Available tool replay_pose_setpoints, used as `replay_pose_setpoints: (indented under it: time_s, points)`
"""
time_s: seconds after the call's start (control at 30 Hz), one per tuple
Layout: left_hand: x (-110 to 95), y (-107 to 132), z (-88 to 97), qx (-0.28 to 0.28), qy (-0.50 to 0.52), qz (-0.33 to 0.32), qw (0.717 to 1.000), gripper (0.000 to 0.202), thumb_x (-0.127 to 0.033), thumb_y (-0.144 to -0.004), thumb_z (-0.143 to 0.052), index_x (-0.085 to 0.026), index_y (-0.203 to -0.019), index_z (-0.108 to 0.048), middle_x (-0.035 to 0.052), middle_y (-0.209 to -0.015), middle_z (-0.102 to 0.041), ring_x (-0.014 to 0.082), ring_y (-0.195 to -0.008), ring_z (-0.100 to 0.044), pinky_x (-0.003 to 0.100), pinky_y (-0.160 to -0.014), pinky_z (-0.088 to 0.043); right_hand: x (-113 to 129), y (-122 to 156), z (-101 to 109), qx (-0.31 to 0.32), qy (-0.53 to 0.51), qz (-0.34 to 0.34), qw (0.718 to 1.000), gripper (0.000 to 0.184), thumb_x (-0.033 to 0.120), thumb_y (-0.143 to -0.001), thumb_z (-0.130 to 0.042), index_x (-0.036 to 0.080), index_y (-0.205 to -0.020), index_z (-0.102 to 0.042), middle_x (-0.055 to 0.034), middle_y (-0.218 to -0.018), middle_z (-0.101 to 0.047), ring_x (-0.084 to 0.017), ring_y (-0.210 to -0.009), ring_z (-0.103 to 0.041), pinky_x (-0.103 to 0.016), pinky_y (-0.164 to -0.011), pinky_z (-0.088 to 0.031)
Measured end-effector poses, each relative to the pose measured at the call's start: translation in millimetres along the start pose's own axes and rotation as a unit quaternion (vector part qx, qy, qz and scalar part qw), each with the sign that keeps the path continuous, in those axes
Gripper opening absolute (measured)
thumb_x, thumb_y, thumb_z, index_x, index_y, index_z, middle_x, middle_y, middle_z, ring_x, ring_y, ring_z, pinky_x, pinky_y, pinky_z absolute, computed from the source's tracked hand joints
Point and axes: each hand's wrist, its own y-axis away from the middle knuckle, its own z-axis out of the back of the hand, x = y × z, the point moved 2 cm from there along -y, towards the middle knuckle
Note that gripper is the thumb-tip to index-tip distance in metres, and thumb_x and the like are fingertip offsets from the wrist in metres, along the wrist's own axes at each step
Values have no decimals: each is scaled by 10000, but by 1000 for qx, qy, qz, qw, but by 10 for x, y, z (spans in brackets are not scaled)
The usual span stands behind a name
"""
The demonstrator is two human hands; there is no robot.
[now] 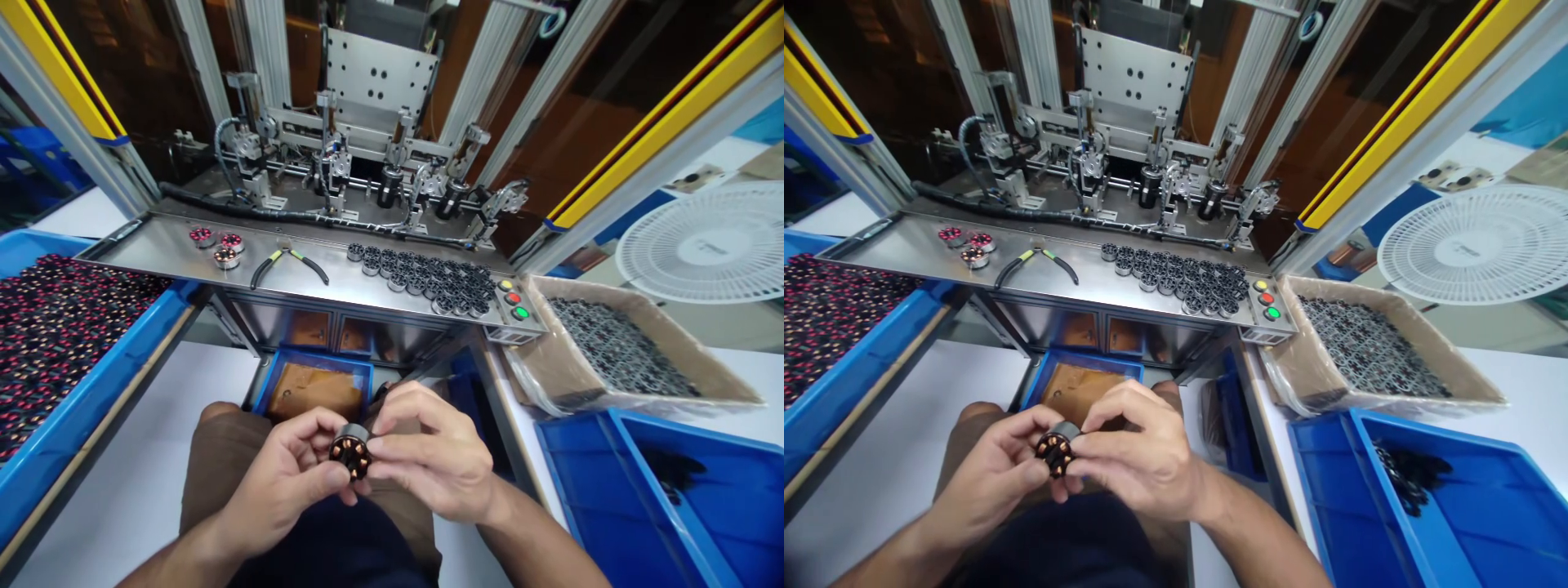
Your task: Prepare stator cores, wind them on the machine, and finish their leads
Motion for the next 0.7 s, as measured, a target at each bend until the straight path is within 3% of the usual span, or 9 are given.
replay_pose_setpoints:
  time_s: [0.1,0.23,0.33,0.4,0.47,0.57,0.63,0.7]
  points:
    - [22,20,16,-4,8,-10,1000,195,-219,-816,-723,-191,-993,-646,35,-817,-742,139,-743,-715,213,-666,-567,36,22,-11,-1,31,-4,1000,110,130,-832,-682,141,-941,-688,-79,-797,-669,-164,-737,-618,-325,-649,-531]
    - [-11,31,14,-18,72,-71,995,408,-152,-681,-829,-254,-1018,-622,29,-1093,-692,181,-938,-700,275,-793,-574,85,21,-22,-14,71,-47,996,99,57,-822,-633,118,-897,-655,-81,-770,-648,-147,-706,-613,-277,-607,-523]
    - [-87,-20,9,-39,135,-119,983,510,-258,-605,-883,-277,-1041,-618,10,-1139,-663,216,-1070,-657,316,-927,-527,107,-22,-30,-15,52,-61,997,86,70,-840,-597,133,-885,-635,-67,-753,-623,-143,-695,-602,-270,-598,-526]
    - [-120,-81,5,-40,152,-104,982,464,-389,-678,-823,-245,-1077,-633,32,-1087,-683,217,-1085,-648,310,-953,-507,115,-55,-32,-3,28,-50,998,90,77,-848,-589,140,-899,-630,-66,-754,-625,-151,-719,-610,-277,-621,-538]
    - [-105,-142,-24,30,151,-12,988,421,-524,-820,-642,-155,-1023,-669,93,-970,-720,207,-944,-698,287,-844,-550,120,-80,-26,13,13,-39,999,93,85,-855,-595,142,-920,-629,-70,-766,-634,-155,-736,-616,-280,-636,-544]
    - [-41,-156,-85,190,135,136,963,564,-557,-939,-383,-80,-890,-679,140,-696,-721,205,-612,-716,254,-531,-548,134,-99,1,35,12,-34,999,98,88,-859,-603,140,-938,-632,-75,-784,-642,-157,-737,-618,-286,-639,-545]
    - [-28,-141,-88,191,120,118,967,427,-473,-941,-457,-99,-925,-664,128,-700,-730,204,-577,-717,232,-481,-526,156,-107,24,36,30,-37,998,110,73,-851,-606,135,-936,-636,-80,-790,-646,-161,-744,-620,-297,-648,-544]
    - [-45,-118,-69,115,104,42,987,225,-331,-901,-591,-151,-1023,-650,90,-810,-742,186,-687,-734,224,-566,-550,183,-117,41,23,61,-49,997,124,51,-838,-608,132,-924,-643,-82,-790,-651,-160,-740,-617,-300,-649,-538]
